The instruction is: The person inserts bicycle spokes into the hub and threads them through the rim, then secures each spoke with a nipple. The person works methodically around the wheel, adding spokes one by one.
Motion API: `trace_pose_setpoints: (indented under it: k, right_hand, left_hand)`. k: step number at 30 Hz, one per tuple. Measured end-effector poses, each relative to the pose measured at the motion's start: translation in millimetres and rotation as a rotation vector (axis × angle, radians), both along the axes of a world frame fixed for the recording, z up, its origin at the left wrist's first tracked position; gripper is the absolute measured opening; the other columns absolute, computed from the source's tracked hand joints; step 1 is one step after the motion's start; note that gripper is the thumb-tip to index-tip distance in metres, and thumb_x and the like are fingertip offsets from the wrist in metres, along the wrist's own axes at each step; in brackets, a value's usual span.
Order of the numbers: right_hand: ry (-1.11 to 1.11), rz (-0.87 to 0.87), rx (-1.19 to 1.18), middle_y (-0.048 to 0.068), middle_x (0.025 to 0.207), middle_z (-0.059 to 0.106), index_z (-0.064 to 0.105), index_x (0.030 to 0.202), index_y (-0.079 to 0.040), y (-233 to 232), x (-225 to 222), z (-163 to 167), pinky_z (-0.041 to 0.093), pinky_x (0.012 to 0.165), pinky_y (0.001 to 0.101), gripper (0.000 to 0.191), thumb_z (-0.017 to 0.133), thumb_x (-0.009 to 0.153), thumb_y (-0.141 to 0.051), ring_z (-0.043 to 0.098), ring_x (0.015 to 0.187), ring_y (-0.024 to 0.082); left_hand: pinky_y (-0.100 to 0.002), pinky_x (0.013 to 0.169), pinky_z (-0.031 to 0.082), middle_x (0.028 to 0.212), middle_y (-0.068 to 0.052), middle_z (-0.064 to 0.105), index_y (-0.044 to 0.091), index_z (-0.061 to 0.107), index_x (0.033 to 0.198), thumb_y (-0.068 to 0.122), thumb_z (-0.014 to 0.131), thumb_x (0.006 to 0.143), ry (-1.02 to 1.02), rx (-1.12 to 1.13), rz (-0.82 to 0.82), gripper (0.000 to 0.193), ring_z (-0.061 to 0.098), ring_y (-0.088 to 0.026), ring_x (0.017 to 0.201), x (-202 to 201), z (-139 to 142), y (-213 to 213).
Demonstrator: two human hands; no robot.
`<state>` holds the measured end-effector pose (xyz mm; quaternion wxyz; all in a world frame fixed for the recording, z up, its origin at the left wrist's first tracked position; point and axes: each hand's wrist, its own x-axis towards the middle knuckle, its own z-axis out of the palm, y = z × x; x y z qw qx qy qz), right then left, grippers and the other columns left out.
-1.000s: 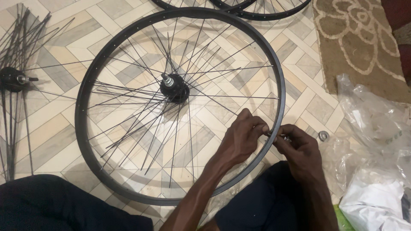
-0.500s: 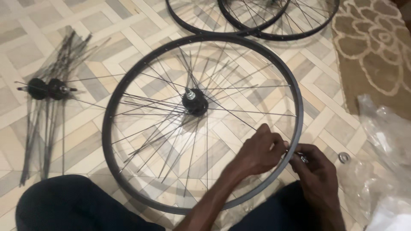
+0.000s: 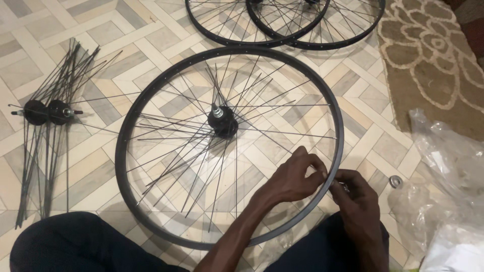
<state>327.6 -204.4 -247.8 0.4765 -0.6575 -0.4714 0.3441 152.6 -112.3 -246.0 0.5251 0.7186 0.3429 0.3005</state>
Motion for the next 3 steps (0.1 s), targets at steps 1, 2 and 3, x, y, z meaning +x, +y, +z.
trace_pose_setpoints:
  k: [1, 2, 3]
  right_hand:
    - [0.028, -0.016, 0.002, 0.007, 0.104, 0.071, 0.067, 0.115, 0.002, -0.7, 0.2, -2.2, 0.050, 0.081, 0.0259, 0.020, 0.067, 0.096, -0.005, 0.064, 0.092, 0.012]
    - [0.056, -0.027, 0.006, 0.008, 0.105, 0.071, 0.067, 0.116, 0.002, 0.8, 0.3, -4.1, 0.050, 0.081, 0.0271, 0.021, 0.067, 0.097, -0.005, 0.064, 0.093, 0.013]
    - [0.027, -0.012, 0.013, 0.008, 0.107, 0.072, 0.067, 0.116, 0.002, -2.2, -0.4, -5.3, 0.051, 0.084, 0.0273, 0.021, 0.066, 0.096, -0.005, 0.065, 0.096, 0.013]
  left_hand:
    - [-0.044, 0.077, 0.053, 0.100, -0.013, 0.056, 0.006, 0.073, 0.098, 0.035, 0.061, 0.090, 0.009, 0.000, 0.002, 0.032, 0.063, -0.028, 0.092, 2.5, -1.7, 0.1]
    - [-0.044, 0.077, 0.053, 0.100, -0.012, 0.056, 0.007, 0.073, 0.099, 0.036, 0.061, 0.092, 0.018, 0.003, 0.009, 0.033, 0.063, -0.028, 0.091, 5.1, -3.1, 2.4]
    - [-0.044, 0.077, 0.052, 0.100, -0.012, 0.056, 0.007, 0.072, 0.100, 0.038, 0.060, 0.094, 0.032, 0.000, 0.015, 0.034, 0.063, -0.028, 0.091, 4.8, -5.4, 1.8]
